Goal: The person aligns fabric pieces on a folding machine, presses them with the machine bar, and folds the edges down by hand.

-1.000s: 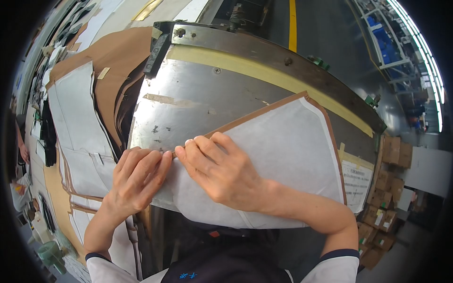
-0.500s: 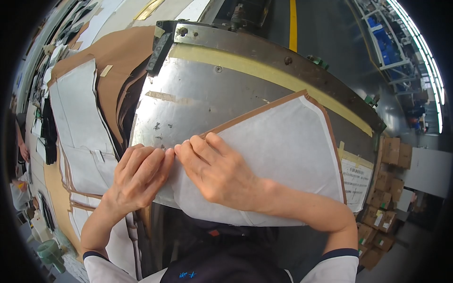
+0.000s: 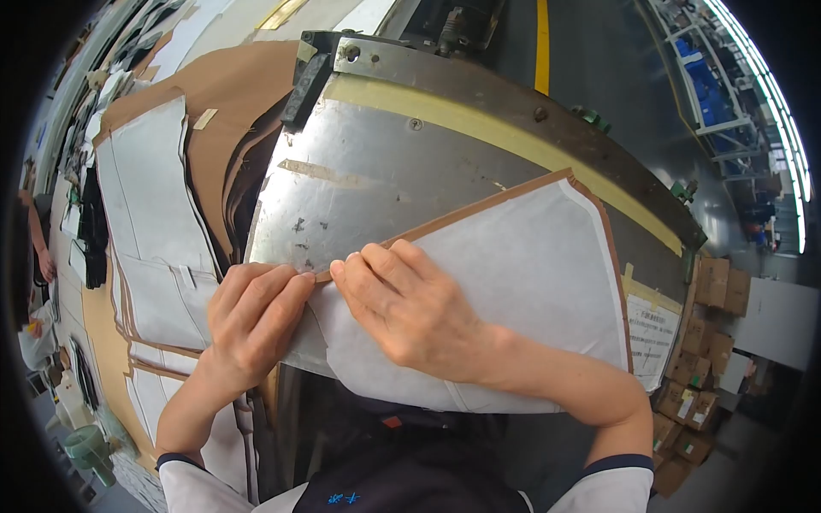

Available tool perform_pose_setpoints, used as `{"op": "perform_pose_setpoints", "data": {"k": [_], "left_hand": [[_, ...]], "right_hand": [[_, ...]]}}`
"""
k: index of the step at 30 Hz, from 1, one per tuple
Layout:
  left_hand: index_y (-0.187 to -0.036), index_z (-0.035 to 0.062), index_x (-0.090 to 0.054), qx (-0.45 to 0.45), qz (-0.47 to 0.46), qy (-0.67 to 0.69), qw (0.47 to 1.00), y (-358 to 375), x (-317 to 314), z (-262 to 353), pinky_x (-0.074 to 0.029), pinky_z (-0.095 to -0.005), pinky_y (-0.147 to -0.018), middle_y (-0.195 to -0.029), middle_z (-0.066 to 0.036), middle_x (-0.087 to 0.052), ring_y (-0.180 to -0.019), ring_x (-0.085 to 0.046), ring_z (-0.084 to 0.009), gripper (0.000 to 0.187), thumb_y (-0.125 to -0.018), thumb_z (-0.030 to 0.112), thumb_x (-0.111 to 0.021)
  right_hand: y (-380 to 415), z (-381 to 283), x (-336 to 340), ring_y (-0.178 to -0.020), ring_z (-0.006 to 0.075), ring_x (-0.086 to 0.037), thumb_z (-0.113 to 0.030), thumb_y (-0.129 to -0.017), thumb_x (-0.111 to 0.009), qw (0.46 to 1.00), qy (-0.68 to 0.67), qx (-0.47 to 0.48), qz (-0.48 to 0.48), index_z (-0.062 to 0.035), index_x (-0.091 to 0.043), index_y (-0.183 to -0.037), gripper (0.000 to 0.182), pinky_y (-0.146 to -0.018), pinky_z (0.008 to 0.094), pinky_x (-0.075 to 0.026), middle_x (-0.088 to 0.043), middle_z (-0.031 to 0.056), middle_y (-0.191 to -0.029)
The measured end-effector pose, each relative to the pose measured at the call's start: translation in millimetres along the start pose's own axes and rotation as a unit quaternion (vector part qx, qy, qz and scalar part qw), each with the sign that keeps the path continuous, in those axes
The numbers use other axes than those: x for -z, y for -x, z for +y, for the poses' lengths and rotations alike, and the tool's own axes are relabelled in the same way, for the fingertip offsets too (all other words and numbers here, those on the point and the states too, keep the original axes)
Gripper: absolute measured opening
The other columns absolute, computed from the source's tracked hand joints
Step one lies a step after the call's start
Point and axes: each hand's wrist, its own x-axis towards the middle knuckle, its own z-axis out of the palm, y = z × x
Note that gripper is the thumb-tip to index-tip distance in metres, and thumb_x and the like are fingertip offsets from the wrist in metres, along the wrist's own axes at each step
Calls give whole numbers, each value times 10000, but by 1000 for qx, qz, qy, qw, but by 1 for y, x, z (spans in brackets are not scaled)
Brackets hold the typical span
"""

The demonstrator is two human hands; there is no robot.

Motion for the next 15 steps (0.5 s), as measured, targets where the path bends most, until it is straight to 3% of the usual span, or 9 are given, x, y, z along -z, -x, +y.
{"op": "perform_pose_setpoints", "data": {"k": [3,6,13,15], "left_hand": [[-1039,-34,-685,-23,13,-18,999,2,-5,-1,-496,-343,-658,-952,-102,-652,-803,-638,-230,360,-688,31,-733],[-1051,-48,-689,10,4,40,999,2,-3,-4,-500,-350,-675,-964,-109,-640,-814,-631,-233,380,-679,21,-727],[-1108,-60,-693,-41,-26,7,999,4,0,-2,-512,-379,-704,-1008,-126,-627,-848,-623,-249,441,-674,20,-717],[-1122,-63,-694,-58,-36,-8,998,5,2,-3,-518,-393,-715,-1029,-136,-623,-856,-624,-254,454,-678,23,-714]], "right_hand": [[0,1,2,-991,295,-624,-59,-761,-695,1000,-2,-2,-5,112,-702,-1052,337,-832,400,-525,-635,168,-1070],[-1,1,3,-992,292,-625,-56,-762,-698,1000,-7,-3,-4,110,-703,-1050,333,-834,400,-524,-637,166,-1070],[0,1,4,-1003,299,-627,-44,-751,-711,1000,-22,-8,-2,113,-705,-1045,334,-843,408,-520,-644,172,-1086],[1,0,4,-1008,276,-639,-51,-753,-704,1000,-15,-16,-6,78,-702,-1125,394,-835,392,-527,-650,138,-1113]]}}
